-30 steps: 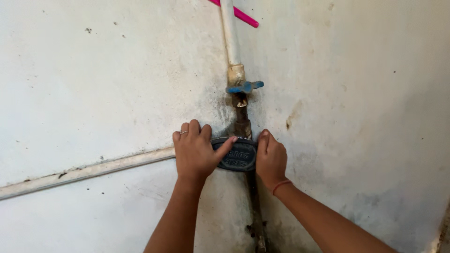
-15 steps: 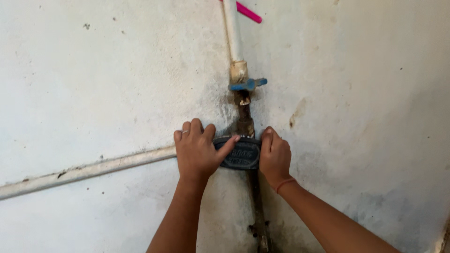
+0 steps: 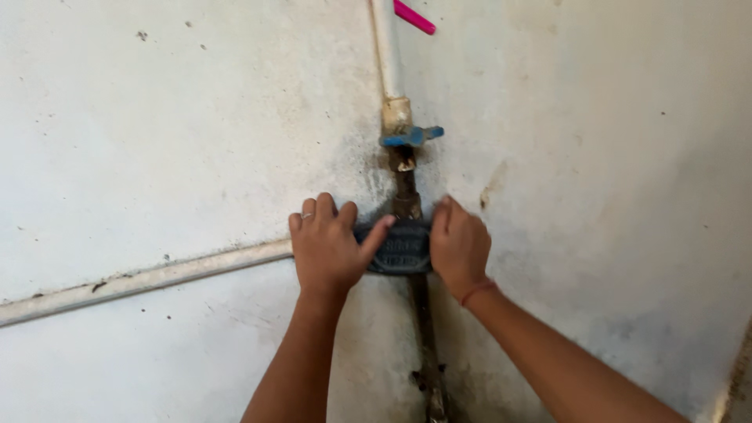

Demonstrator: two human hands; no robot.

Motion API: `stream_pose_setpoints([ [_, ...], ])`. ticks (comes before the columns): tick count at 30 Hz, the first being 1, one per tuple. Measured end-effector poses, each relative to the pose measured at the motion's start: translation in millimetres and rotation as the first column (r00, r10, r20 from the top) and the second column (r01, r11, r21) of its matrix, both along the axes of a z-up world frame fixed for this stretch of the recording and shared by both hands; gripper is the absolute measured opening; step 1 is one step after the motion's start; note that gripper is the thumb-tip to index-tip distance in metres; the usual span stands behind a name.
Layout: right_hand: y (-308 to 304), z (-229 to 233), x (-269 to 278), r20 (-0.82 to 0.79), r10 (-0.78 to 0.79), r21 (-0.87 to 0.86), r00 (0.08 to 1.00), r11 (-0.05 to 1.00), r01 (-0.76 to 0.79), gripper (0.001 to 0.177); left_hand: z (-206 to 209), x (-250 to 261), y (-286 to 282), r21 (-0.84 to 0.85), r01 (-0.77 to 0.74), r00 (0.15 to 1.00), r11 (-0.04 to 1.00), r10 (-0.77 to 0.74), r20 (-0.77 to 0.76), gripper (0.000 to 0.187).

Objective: The person scrubs a vertical metal pipe with a black scrubbing pad. They hold the pad with both hands and move it up and down along the pipe's surface. The person then moves to a horizontal pipe section and continues scrubbing.

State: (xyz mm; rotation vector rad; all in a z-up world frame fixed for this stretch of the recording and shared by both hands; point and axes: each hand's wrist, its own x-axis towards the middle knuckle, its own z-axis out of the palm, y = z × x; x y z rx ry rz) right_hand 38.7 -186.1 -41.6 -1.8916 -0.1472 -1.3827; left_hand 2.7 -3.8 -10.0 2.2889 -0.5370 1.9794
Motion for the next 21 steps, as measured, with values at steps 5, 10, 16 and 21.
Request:
stream_pose_setpoints([
  [5, 7, -25, 6, -0.135, 0.056, 0.091, 0.989, 0.995, -0.044, 0.047, 2, -2, 3, 0.038, -0.013, 1.0, 0.999, 0.014, -0.024, 0.059],
  [10, 1, -11, -12, -0.15, 0.007, -0.03, 0.989, 0.999, -0.011, 0.042, 2, -5, 2, 0.02, -0.003, 0.999, 1.0, 0.004, -0.051, 0.057],
  [16, -6, 19, -6, -0.056, -0.023, -0.062, 0.998, 0.998, 0.02, 0.044, -1, 3, -1, -0.042, -0.004, 0.999, 0.999, 0.002, -0.045, 0.052],
  [21, 5, -22, 4, -0.075, 0.093, 0.085, 0.993, 0.993, -0.086, 0.047, 1, -1, 3, 0.035, -0.021, 0.998, 0.999, 0.023, -0.054, 0.061],
])
